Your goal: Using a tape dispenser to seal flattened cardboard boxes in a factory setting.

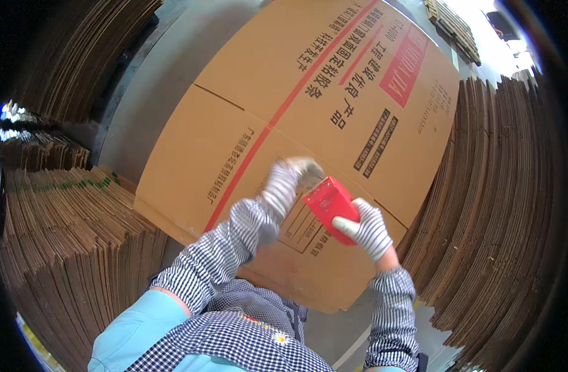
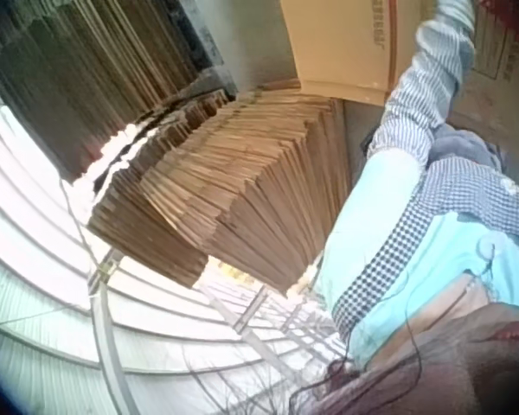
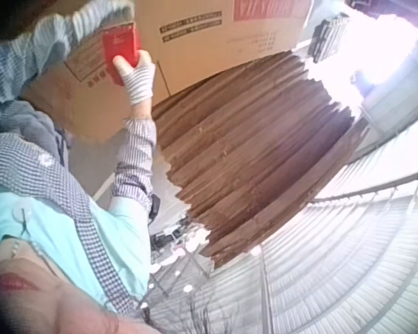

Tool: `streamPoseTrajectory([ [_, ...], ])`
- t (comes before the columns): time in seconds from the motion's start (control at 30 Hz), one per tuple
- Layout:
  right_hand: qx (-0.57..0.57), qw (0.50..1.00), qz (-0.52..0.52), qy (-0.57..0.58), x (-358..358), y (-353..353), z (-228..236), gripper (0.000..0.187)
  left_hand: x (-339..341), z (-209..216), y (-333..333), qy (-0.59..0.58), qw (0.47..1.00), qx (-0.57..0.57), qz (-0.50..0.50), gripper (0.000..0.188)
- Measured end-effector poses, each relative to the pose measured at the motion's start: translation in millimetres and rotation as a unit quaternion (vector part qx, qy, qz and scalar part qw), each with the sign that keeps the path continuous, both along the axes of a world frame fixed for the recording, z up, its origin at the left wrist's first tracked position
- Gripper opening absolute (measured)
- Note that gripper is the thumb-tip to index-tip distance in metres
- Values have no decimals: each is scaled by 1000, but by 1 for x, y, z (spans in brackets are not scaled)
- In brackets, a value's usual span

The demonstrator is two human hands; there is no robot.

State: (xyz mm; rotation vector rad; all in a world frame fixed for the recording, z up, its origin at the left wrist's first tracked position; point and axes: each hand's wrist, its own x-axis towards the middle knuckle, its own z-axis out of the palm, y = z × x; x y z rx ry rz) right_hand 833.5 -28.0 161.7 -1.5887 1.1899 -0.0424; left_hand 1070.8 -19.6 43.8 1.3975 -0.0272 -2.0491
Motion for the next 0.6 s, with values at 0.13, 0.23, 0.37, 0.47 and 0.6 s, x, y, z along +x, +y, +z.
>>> streamPoseTrajectory([
  [0.13, 36, 987, 29, 152, 10, -90, -28, 58, 107, -35, -29, -409, 798, -279, 345, 23],
  [0.23, 70, 965, 57, 244, 50, -125, -60, 65, 140, -64, -34, -821, 517, -236, 52, 27],
  [0.37, 65, 950, 110, 285, 41, -153, -85, 66, 131, -43, -60, -811, 540, -192, 115, 39],
  [0.47, 99, 962, 72, 243, 50, -150, -87, 64, 130, -59, -60, -398, 817, -257, 328, 38],
  [0.6, 155, 968, 33, 193, 18, -136, -64, 62, 122, -78, -65, -35, 892, -67, 445, 29],
])
